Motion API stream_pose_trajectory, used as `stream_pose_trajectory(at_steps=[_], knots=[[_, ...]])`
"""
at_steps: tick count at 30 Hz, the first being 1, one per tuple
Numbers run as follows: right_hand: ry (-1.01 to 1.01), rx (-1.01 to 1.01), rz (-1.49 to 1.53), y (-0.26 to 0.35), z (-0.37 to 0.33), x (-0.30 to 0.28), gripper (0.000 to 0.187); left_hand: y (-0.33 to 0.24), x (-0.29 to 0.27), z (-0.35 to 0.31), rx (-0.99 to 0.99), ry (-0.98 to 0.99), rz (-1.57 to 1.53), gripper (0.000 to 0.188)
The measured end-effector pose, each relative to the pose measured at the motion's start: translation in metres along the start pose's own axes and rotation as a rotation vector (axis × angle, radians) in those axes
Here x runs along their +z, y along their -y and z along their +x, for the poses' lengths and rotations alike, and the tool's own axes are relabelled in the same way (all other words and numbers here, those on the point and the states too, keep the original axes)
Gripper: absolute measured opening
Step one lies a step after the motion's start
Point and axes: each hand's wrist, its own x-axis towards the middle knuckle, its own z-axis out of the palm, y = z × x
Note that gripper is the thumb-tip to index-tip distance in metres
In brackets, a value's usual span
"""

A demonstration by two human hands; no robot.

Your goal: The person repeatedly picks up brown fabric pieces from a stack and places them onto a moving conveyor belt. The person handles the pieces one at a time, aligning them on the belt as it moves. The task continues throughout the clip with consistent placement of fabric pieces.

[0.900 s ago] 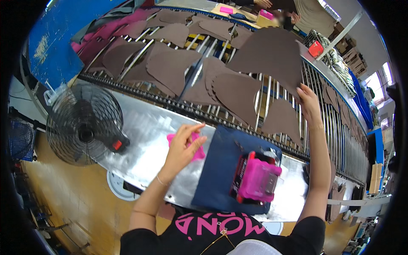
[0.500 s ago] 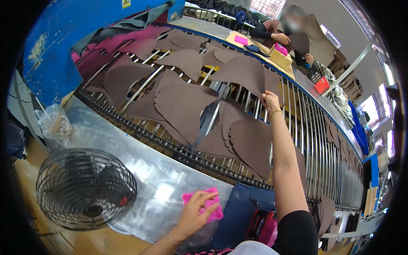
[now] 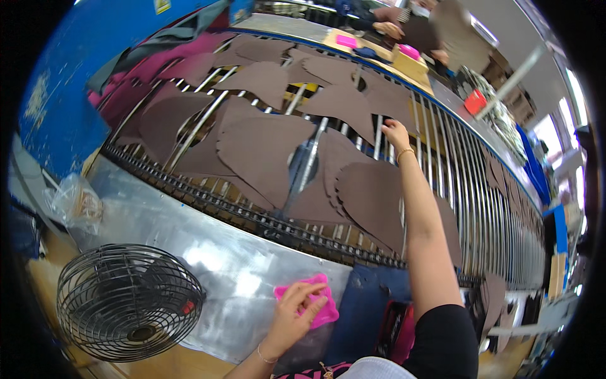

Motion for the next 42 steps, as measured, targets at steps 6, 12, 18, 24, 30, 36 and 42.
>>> stream_pose_trajectory(at_steps=[6, 12, 18, 24, 30, 36, 42], knots=[[0.293, -0.212, -0.039, 0.042, -0.150, -0.176, 0.035, 0.006, 0.010, 0.005, 0.004, -0.103, -0.087, 0.020], [-0.217, 0.184, -0.589, -0.124, -0.352, -0.346, 0.030, 0.013, 0.022, 0.005, 0.172, -0.122, -0.093, 0.026], [-0.638, 0.909, -0.906, -0.280, -0.554, -0.451, 0.047, 0.005, 0.034, -0.006, 0.164, -0.124, -0.038, 0.031], [-0.529, 1.159, -0.631, -0.275, -0.534, -0.457, 0.062, -0.014, 0.067, -0.019, 0.192, -0.209, -0.007, 0.034], [-0.533, 1.153, -0.662, -0.324, -0.506, -0.465, 0.070, -0.027, 0.088, -0.031, 0.245, -0.217, 0.130, 0.028], [-0.457, 1.029, -0.524, -0.385, -0.529, -0.492, 0.065, -0.034, 0.079, -0.038, 0.242, -0.216, 0.137, 0.023], [-0.541, 0.557, -0.483, -0.296, -0.500, -0.484, 0.048, -0.047, 0.088, -0.033, 0.257, -0.152, 0.195, 0.020]])
